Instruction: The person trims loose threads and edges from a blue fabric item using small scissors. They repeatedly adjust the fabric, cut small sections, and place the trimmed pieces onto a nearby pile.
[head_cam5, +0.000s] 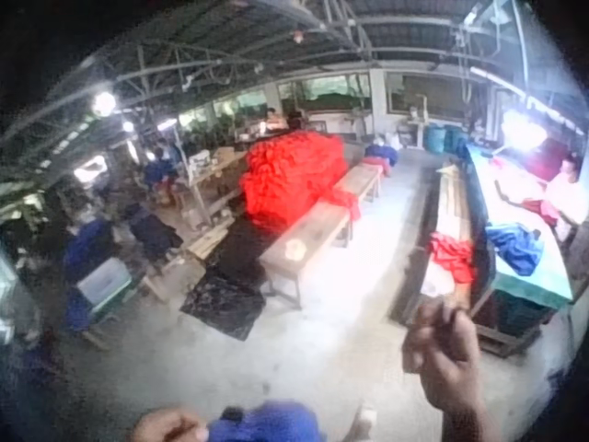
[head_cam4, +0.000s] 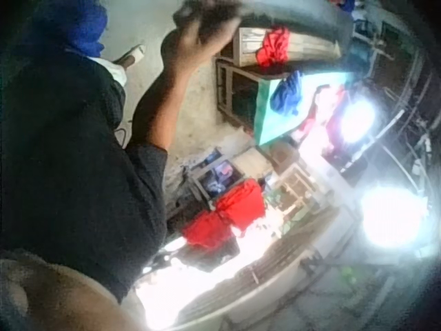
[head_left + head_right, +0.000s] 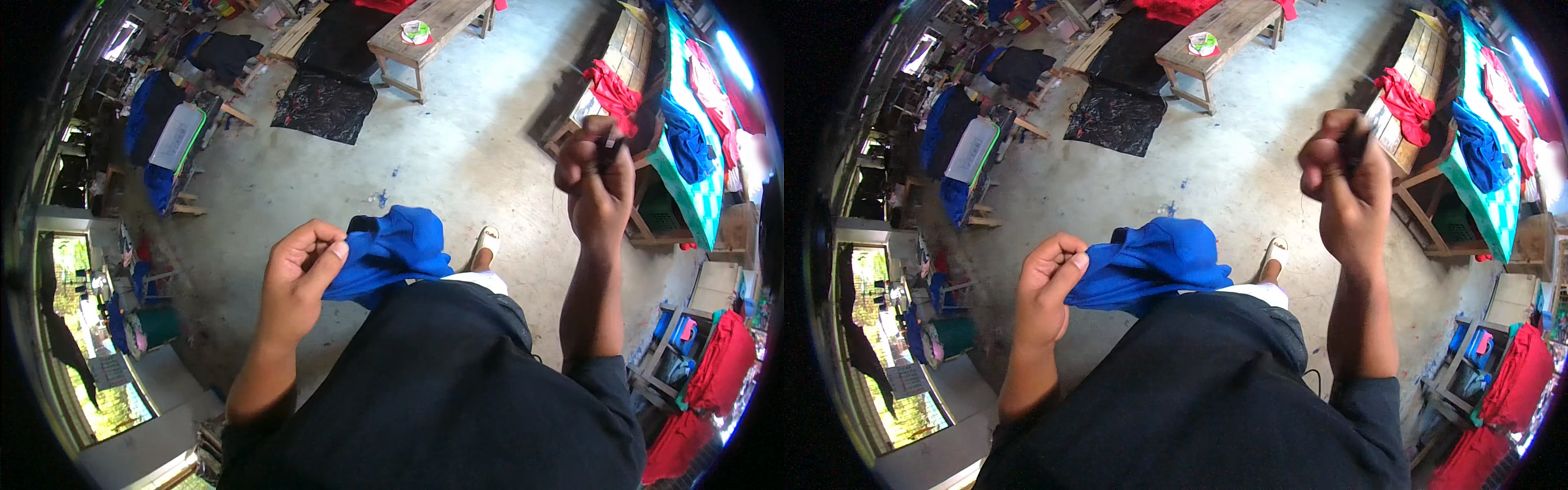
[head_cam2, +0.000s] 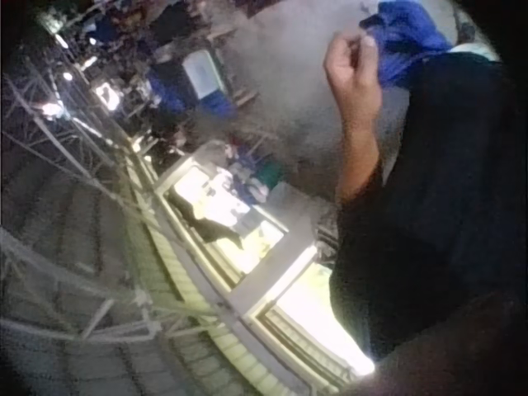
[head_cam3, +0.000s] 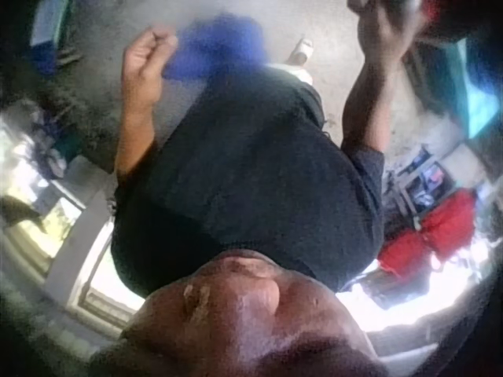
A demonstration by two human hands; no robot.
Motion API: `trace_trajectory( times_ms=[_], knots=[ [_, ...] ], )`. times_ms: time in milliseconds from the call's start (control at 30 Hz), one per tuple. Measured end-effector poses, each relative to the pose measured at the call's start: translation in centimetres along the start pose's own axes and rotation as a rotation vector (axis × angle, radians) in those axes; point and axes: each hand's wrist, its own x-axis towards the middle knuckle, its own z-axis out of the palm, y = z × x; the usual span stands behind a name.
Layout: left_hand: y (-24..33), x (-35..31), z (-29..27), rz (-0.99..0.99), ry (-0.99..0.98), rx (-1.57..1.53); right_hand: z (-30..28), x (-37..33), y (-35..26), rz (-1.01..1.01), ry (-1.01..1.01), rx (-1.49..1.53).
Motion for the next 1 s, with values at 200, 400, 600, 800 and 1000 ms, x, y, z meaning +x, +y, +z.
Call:
trace_trajectory(
  times_ms=[200, 400, 600, 800, 1000],
  knots=[
    [2.5, -0.3, 1.5, 0.013, -0.118, 0.039, 4.6, -1.2, 0.5, 0.166, -0.575, -0.308],
    [2.9, -0.7, 1.7, 0.154, -0.124, 0.303, 8.7, -2.3, 0.0, 0.126, -0.764, -0.125],
    [3.8, -0.9, 1.6, 0.27, -0.012, 0.629, 8.9, -1.7, 0.0, -0.008, -0.682, -0.178],
    [3.2, -1.4, 0.7, 0.175, 0.055, 0.377, 8.9, -1.3, -1.4, 0.119, -0.562, -0.279],
    [3.5, -1.3, 0.7, 0.126, 0.021, 0.153, 9.3, -1.6, -2.2, 0.522, -0.604, 0.008]
  ],
)
